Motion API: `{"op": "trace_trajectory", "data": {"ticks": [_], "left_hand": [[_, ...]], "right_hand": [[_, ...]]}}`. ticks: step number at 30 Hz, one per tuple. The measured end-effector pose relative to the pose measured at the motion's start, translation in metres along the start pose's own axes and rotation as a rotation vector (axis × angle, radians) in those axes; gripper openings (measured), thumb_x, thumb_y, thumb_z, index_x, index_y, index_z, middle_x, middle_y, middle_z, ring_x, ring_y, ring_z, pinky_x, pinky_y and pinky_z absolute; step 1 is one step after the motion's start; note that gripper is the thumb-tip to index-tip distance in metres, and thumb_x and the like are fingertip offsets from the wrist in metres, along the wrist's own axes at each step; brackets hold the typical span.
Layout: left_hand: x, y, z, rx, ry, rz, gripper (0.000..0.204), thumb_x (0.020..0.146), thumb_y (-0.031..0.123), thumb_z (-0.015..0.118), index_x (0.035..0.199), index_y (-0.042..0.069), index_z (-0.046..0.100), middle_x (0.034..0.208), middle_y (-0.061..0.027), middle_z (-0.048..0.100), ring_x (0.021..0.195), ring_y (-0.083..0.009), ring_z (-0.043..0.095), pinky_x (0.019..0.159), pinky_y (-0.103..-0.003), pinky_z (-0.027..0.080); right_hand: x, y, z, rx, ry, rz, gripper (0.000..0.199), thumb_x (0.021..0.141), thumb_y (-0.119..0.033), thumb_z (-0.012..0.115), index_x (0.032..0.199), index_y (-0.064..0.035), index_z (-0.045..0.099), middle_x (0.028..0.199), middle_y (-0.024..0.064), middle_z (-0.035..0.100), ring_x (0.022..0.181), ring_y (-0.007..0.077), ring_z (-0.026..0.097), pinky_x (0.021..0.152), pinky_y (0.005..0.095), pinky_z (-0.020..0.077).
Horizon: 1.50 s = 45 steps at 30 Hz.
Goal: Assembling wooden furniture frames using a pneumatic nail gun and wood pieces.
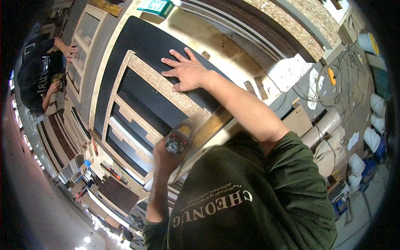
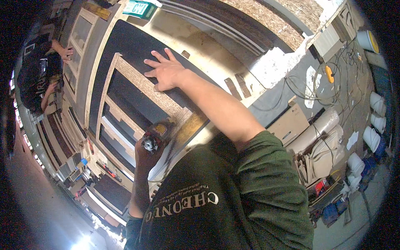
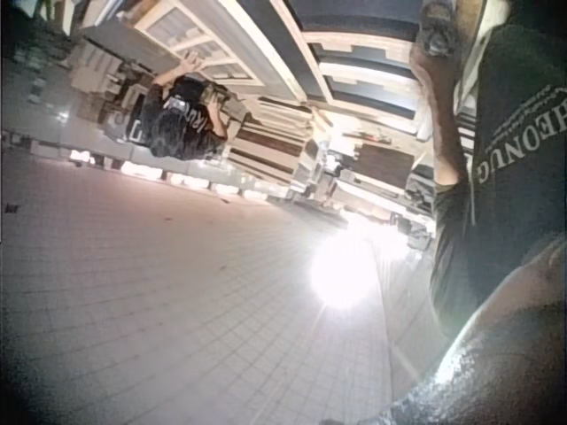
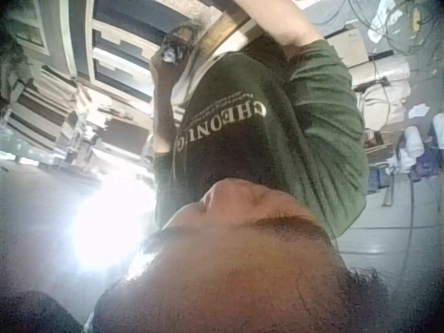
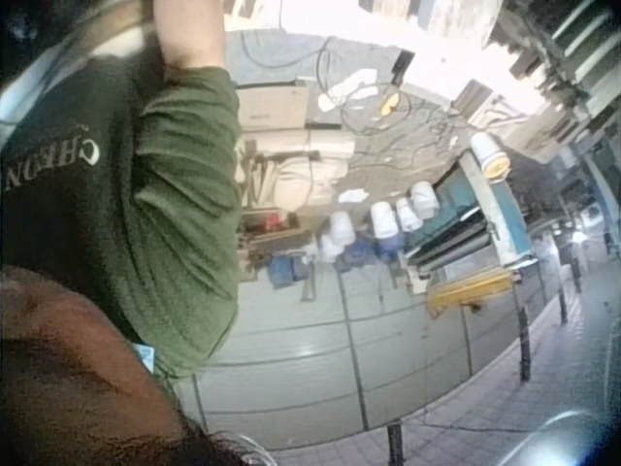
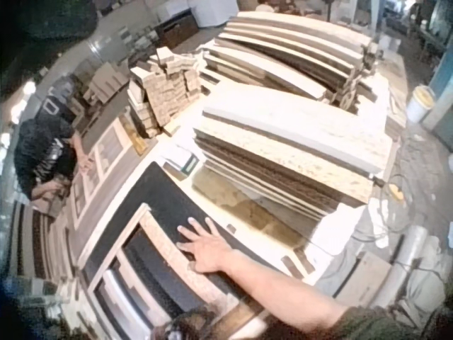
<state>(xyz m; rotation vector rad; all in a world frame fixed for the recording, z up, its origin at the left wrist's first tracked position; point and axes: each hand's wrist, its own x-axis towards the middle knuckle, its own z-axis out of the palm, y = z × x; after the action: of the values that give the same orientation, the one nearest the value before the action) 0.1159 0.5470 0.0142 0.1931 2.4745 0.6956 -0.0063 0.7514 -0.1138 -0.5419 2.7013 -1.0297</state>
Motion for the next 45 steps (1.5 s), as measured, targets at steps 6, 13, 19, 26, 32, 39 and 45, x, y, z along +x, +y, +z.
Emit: {"op": "trace_trajectory", "data": {"ticks": [6,13,19,26,32,39,45], "left_hand": [[0.002,0.007,-0.005,0.064,-0.050,0.091,0.021,0.073,0.006,0.072,0.088,0.006,0.057,0.084,-0.0092,0.064,0.075,-0.0217,0.064,0.066,-0.032,0.051],[0.007,0.005,0.004,0.147,-0.114,0.014,0.033,0.075,0.011,0.073,0.104,0.004,0.061,0.094,-0.0126,0.068,0.087,-0.0239,0.067,0.074,-0.033,0.054],[0.011,0.012,-0.002,0.241,-0.172,-0.011,0.035,0.075,0.015,0.073,0.106,0.003,0.061,0.096,-0.0139,0.068,0.089,-0.0267,0.068,0.074,-0.035,0.054],[0.019,0.025,-0.003,0.089,-0.096,-0.006,0.027,0.074,0.021,0.073,0.096,0.007,0.066,0.089,-0.0127,0.069,0.084,-0.0286,0.067,0.073,-0.036,0.053],[0.019,0.033,-0.003,0.228,-0.218,-0.210,0.048,0.068,0.045,0.072,0.096,0.006,0.066,0.085,-0.0192,0.067,0.078,-0.0354,0.066,0.073,-0.044,0.053],[-0.110,-0.086,-0.066,-0.007,0.010,-0.503,0.046,0.072,0.041,0.070,0.099,0.004,0.065,0.086,-0.0155,0.068,0.078,-0.0280,0.067,0.069,-0.037,0.054],[-0.209,-0.249,-0.183,0.125,0.594,-0.284,0.027,0.071,0.014,0.075,0.094,0.004,0.066,0.085,-0.0149,0.069,0.074,-0.0207,0.067,0.066,-0.030,0.053]], "right_hand": [[-0.001,0.001,0.000,0.018,-0.019,-0.006,0.061,0.075,-0.044,0.065,0.132,-0.0246,0.053,0.152,0.0042,0.026,0.144,0.0285,0.010,0.113,0.0574,0.0019],[-0.001,-0.001,0.003,0.020,-0.033,0.008,0.060,0.075,-0.042,0.062,0.132,-0.0291,0.052,0.153,0.0016,0.024,0.144,0.0263,0.007,0.114,0.0547,-0.0019],[-0.001,0.000,-0.002,0.020,-0.031,0.006,0.061,0.075,-0.043,0.063,0.132,-0.0256,0.052,0.153,0.0040,0.024,0.144,0.0280,0.008,0.113,0.0566,0.0013],[0.007,0.001,0.001,0.027,0.031,-0.037,0.061,0.072,-0.042,0.065,0.130,-0.0263,0.055,0.151,0.0043,0.028,0.143,0.0286,0.011,0.113,0.0576,0.0037],[-0.006,0.003,-0.002,-0.051,0.115,-0.062,0.065,0.068,-0.048,0.069,0.125,-0.0200,0.059,0.149,0.0051,0.033,0.141,0.0318,0.017,0.112,0.0572,0.0101],[0.003,-0.021,-0.002,-0.087,0.086,0.056,0.072,0.081,-0.056,0.056,0.138,-0.0140,0.043,0.149,0.0055,0.033,0.142,0.0290,0.017,0.113,0.0529,0.0041],[0.108,-0.003,0.018,0.161,0.242,0.123,0.068,0.087,-0.042,0.057,0.143,-0.0113,0.034,0.141,0.0147,0.042,0.133,0.0320,0.036,0.113,0.0458,0.0145]]}}
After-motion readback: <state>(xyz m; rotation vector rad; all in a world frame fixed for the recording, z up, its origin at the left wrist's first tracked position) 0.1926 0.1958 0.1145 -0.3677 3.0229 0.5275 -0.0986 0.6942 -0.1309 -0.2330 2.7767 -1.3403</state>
